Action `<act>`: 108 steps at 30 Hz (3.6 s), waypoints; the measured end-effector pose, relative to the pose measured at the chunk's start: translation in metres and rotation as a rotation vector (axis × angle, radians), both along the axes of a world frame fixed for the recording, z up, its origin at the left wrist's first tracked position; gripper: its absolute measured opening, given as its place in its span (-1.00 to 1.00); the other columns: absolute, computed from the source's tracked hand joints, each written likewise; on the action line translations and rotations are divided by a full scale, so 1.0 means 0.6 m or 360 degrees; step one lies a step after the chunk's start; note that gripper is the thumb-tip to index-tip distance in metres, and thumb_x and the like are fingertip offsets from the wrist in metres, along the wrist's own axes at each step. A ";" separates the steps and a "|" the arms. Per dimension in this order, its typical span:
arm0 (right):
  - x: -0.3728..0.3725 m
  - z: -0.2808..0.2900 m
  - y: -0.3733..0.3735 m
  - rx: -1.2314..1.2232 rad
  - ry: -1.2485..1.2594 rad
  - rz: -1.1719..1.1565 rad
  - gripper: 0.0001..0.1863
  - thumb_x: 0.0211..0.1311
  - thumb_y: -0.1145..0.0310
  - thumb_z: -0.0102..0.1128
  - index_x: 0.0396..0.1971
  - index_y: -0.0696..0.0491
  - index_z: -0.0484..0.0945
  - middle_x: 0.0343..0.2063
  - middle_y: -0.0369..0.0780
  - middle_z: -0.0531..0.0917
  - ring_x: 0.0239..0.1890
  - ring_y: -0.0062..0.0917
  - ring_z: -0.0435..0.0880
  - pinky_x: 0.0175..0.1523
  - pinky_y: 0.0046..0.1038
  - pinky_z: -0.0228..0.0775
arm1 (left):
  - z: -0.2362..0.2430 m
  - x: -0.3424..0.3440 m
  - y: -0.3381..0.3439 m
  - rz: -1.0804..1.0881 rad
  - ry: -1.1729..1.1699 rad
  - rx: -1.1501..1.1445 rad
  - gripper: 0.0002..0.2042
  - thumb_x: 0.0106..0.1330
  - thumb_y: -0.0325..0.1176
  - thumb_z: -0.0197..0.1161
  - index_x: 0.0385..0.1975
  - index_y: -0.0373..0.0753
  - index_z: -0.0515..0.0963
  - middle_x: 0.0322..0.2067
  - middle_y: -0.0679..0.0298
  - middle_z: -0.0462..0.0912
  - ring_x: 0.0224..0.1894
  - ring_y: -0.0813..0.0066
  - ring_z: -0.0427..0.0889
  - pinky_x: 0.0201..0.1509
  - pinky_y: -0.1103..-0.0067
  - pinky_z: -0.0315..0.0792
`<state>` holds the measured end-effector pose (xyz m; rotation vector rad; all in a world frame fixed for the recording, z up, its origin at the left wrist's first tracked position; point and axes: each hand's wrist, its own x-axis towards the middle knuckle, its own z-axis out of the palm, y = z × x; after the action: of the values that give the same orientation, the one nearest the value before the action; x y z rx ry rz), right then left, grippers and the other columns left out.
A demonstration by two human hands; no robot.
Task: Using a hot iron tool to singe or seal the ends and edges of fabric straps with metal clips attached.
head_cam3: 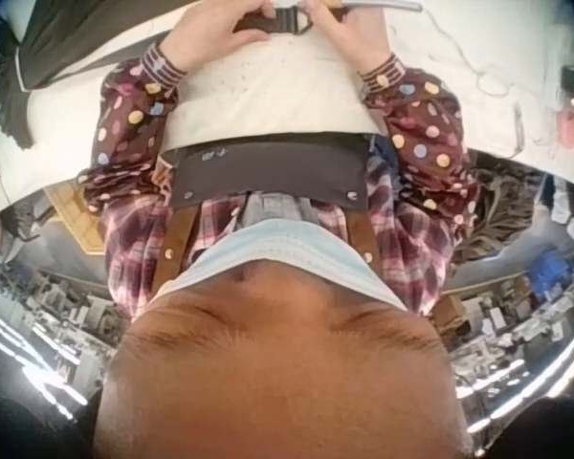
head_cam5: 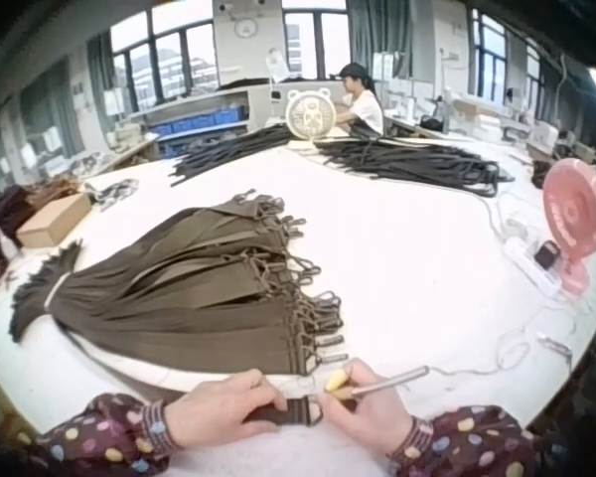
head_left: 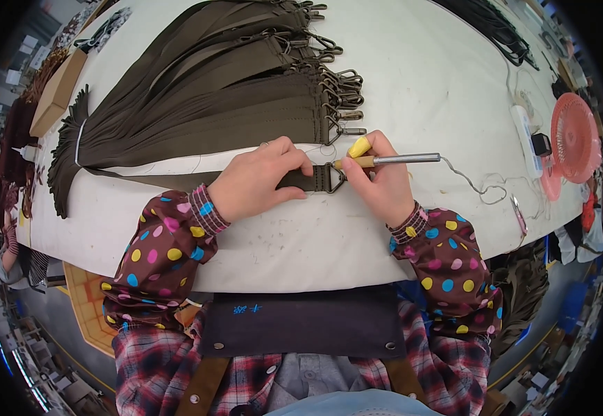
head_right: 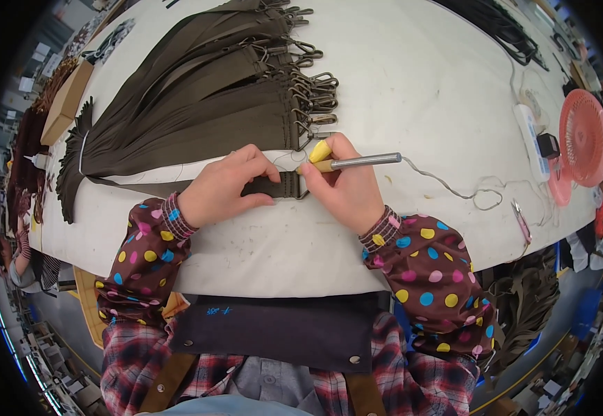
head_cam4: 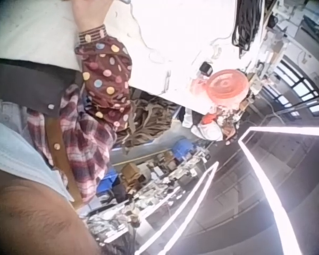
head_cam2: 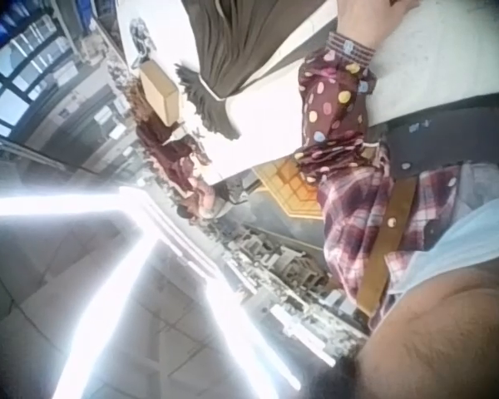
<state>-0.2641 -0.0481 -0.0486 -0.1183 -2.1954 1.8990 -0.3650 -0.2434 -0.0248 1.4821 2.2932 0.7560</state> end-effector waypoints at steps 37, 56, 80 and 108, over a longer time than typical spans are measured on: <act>0.049 0.008 0.002 0.0067 0.0207 -0.0018 -0.75 0.16 0.37 0.24 -0.38 0.12 0.32 -0.58 -0.37 0.45 -0.53 -0.79 0.33 -0.44 -0.69 0.19 | -0.014 0.023 0.028 0.0245 0.0097 -0.0032 -0.63 0.01 -0.25 0.38 -0.22 -0.19 0.41 -0.33 0.29 0.49 -0.30 0.41 0.56 -0.30 0.53 0.46; 0.022 0.003 0.004 -0.0088 -0.0020 0.0095 -0.79 0.14 0.43 0.22 -0.39 0.12 0.34 -0.55 -0.38 0.46 -0.54 -0.81 0.37 -0.46 -0.71 0.23 | -0.017 -0.009 0.038 0.0409 -0.1003 -0.0029 -0.86 0.18 -0.37 0.26 -0.46 -0.26 0.44 -0.51 0.36 0.54 -0.53 0.70 0.47 -0.49 0.67 0.35; 0.017 -0.006 -0.008 0.0286 -0.0138 0.0158 -0.77 0.10 0.52 0.20 -0.38 0.11 0.28 -0.53 -0.37 0.42 -0.51 -0.82 0.35 -0.47 -0.72 0.19 | -0.018 -0.009 0.036 0.0458 -0.1328 0.0188 -0.85 0.27 -0.43 0.15 -0.41 -0.33 0.33 -0.45 0.23 0.60 -0.45 0.62 0.58 -0.37 0.68 0.49; 0.010 -0.021 0.007 -0.0045 0.0033 -0.0051 -0.79 0.11 0.46 0.19 -0.44 0.09 0.29 -0.60 -0.41 0.38 -0.59 -0.83 0.30 -0.51 -0.71 0.16 | -0.010 -0.022 0.040 0.0561 -0.1296 0.0275 -0.88 0.36 -0.33 0.04 -0.36 -0.23 0.35 -0.41 0.41 0.40 -0.42 0.74 0.43 -0.51 0.76 0.43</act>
<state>-0.2579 -0.0439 -0.0611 -0.1376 -2.1408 1.9064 -0.3781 -0.2194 -0.0308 0.6114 1.8648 1.3722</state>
